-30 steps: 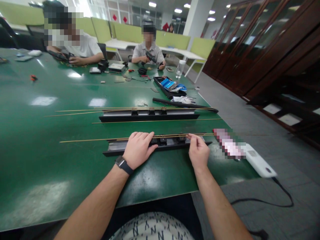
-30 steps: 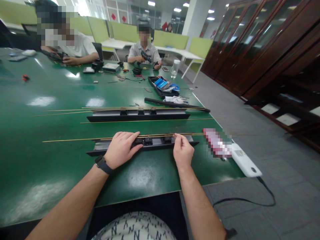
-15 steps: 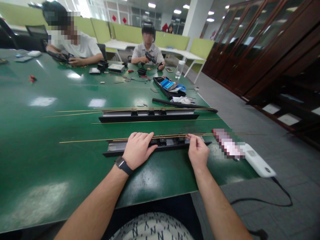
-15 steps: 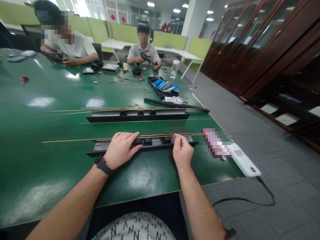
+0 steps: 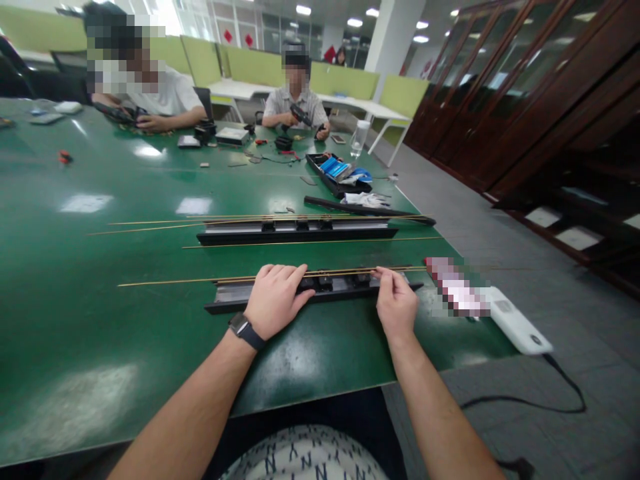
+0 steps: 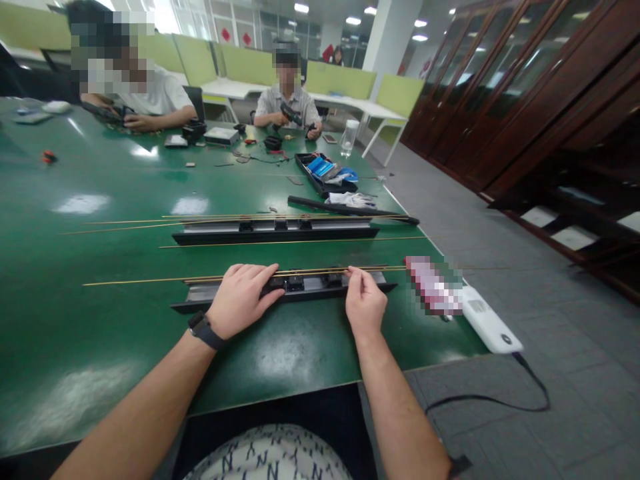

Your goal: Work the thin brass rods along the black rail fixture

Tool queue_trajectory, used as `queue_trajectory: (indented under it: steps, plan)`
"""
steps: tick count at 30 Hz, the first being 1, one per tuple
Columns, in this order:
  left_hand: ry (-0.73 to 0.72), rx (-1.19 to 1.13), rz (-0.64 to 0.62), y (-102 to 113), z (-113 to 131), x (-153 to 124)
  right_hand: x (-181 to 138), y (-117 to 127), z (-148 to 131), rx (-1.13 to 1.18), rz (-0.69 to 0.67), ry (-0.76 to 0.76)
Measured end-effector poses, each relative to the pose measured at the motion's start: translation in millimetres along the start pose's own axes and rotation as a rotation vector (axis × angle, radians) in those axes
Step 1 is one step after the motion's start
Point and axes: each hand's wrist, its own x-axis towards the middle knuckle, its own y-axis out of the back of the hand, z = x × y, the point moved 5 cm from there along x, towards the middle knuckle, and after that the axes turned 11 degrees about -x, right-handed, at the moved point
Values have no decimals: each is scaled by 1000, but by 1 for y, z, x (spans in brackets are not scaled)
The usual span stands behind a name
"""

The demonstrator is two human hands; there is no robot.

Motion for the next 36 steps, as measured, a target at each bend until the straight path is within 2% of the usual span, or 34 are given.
queue_trajectory:
  steps: [9,17,25,32,36]
  plan:
    - [3,-5,4,1,1,0,-2,-2,-4,-36,-58,43]
    - [-1,-8,6,0,0,0,0,0,1,-27,7,-4]
    - [5,-13,2,0,0,0,-2,-1,-4,-41,-50,48]
    - [1,2,-4,0,0,0,0,0,3,-13,9,0]
    - [8,-3,-6,1,0,0,0,0,2,-25,-14,13]
